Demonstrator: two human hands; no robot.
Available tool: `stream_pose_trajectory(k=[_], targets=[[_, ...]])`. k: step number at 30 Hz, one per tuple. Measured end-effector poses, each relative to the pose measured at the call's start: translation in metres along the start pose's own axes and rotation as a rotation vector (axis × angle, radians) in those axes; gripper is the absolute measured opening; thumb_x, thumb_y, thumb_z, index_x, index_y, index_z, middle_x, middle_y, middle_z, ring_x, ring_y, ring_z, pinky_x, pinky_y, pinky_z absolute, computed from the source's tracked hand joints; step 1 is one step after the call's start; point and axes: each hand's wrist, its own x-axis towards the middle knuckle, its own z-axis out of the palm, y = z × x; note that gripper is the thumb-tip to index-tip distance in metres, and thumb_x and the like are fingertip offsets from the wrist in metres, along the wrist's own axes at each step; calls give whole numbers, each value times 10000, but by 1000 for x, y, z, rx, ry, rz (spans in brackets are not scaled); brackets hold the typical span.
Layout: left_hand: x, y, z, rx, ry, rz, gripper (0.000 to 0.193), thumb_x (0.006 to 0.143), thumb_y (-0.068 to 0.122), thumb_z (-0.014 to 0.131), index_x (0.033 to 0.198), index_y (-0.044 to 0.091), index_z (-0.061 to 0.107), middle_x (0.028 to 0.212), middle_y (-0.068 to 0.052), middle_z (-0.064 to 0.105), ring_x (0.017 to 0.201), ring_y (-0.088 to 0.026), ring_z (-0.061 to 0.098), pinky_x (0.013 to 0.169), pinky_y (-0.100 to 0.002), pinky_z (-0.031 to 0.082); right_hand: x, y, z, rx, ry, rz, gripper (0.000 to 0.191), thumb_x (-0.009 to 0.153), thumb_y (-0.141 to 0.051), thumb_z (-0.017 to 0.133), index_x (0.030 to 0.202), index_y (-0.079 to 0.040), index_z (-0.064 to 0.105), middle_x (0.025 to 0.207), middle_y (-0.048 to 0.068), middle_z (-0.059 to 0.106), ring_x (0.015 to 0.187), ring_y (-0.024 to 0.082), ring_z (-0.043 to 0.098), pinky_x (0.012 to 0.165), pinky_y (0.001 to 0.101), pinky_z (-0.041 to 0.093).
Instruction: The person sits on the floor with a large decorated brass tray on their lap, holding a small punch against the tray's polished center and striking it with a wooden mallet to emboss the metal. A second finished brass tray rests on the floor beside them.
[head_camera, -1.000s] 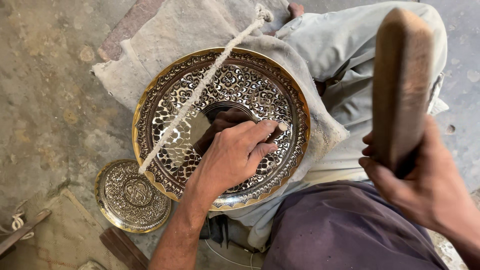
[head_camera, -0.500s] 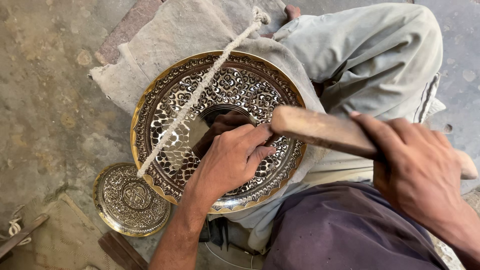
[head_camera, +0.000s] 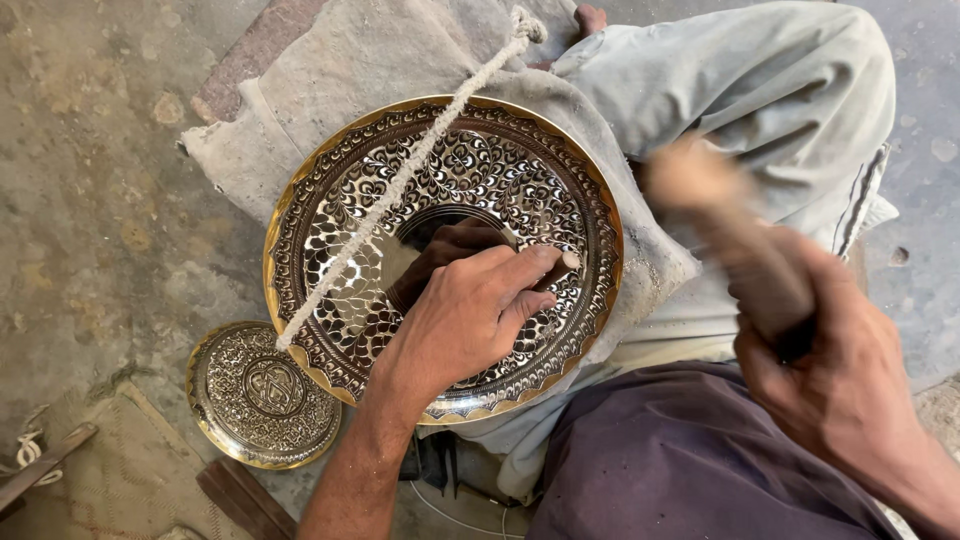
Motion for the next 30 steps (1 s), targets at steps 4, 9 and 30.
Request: stream_pose_trajectory(k=[4,9,30], targets=[[0,-1,0,-23,15,32,343,951,168,715,1280,106,640,923,-104,702,752,-269,716,637,-403,563,-3,-4,-8,-618,-389,137,859,852,-199,759,1592,-336,344,1079,27,714,919,234,729,850,373,593],[0,-2,0,-21,34,65,329,957,169,712,1270,98,643,930,-108,701,764,-277,713,641,-408,562,-11,0,-6,-254,-281,120,853,851,-212,721,1602,-279,322,1038,54,678,930,245,708,810,387,567],[-1,-2,2,34,1,59,301,937,178,711,1220,107,640,880,-109,667,762,-311,690,624,-445,538,-34,12,-6,-204,-313,213,965,736,-127,785,1600,-264,377,1009,120,670,954,301,710,827,405,558]])
